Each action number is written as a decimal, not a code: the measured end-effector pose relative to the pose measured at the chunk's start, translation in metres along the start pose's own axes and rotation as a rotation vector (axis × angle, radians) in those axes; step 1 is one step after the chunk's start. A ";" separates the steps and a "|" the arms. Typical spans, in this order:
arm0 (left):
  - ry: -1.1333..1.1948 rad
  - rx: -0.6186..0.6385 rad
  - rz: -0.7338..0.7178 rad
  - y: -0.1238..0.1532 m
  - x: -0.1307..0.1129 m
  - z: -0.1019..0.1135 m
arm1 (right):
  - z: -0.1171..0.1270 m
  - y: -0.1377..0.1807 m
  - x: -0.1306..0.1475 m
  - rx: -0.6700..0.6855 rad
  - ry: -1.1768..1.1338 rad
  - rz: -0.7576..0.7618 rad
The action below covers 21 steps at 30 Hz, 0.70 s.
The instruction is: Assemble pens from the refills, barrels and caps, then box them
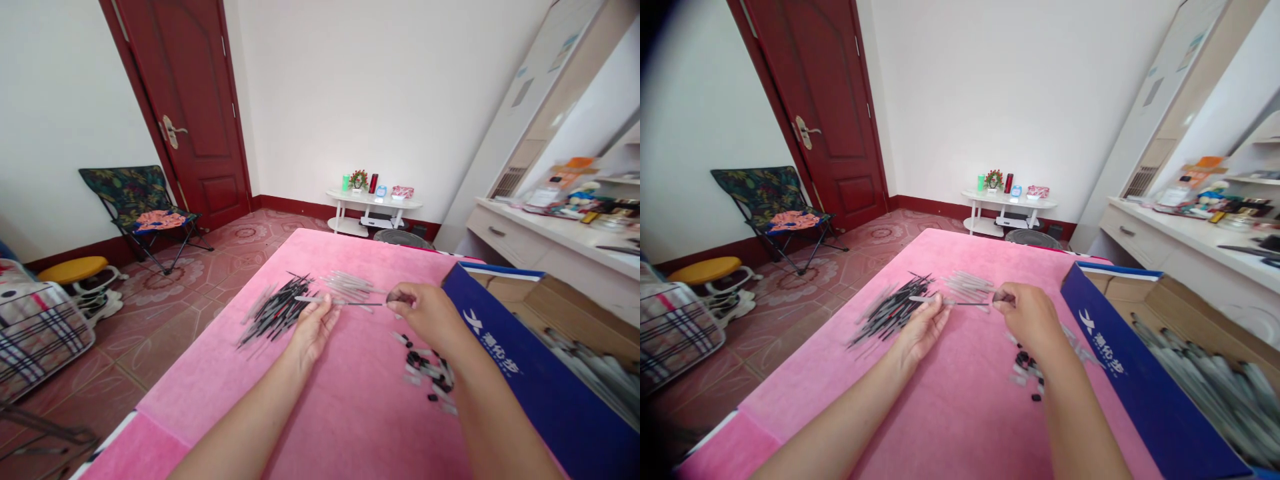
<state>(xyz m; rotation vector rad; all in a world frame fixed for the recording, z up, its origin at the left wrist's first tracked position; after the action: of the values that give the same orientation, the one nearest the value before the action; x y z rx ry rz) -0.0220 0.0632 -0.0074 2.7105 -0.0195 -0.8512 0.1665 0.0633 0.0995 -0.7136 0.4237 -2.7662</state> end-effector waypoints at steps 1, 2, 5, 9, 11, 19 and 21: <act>0.003 -0.002 0.000 0.001 0.001 0.000 | 0.001 0.000 0.000 -0.002 0.023 -0.009; 0.003 -0.002 -0.001 0.001 0.002 0.000 | 0.001 0.001 0.000 -0.008 0.046 -0.019; 0.004 0.022 0.012 0.005 0.008 -0.002 | -0.002 0.003 0.006 -0.024 0.045 -0.018; 0.066 0.068 0.058 0.011 0.016 -0.007 | -0.008 0.004 0.017 -0.011 -0.191 0.064; 0.116 0.060 0.069 0.011 0.018 -0.009 | -0.007 0.002 0.013 -0.049 -0.317 0.072; 0.229 -0.045 0.071 0.005 0.013 -0.005 | -0.008 0.001 -0.059 0.144 0.095 -0.168; 0.251 -0.072 0.085 0.005 0.012 -0.006 | -0.014 0.003 -0.070 0.213 0.114 -0.217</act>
<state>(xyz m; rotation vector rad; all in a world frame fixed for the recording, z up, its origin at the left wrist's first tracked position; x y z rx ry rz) -0.0089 0.0586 -0.0080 2.7060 -0.0480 -0.4742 0.2197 0.0851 0.0565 -0.5835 0.0720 -3.0043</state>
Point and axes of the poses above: each hand's wrist, its own y-axis away from the middle knuckle, its own z-axis out of the back of the hand, x = y × z, the point moved 2 cm from there along -y, towards the middle knuckle, and after that the axes turned 4 degrees about -x, right-handed, at the moved point
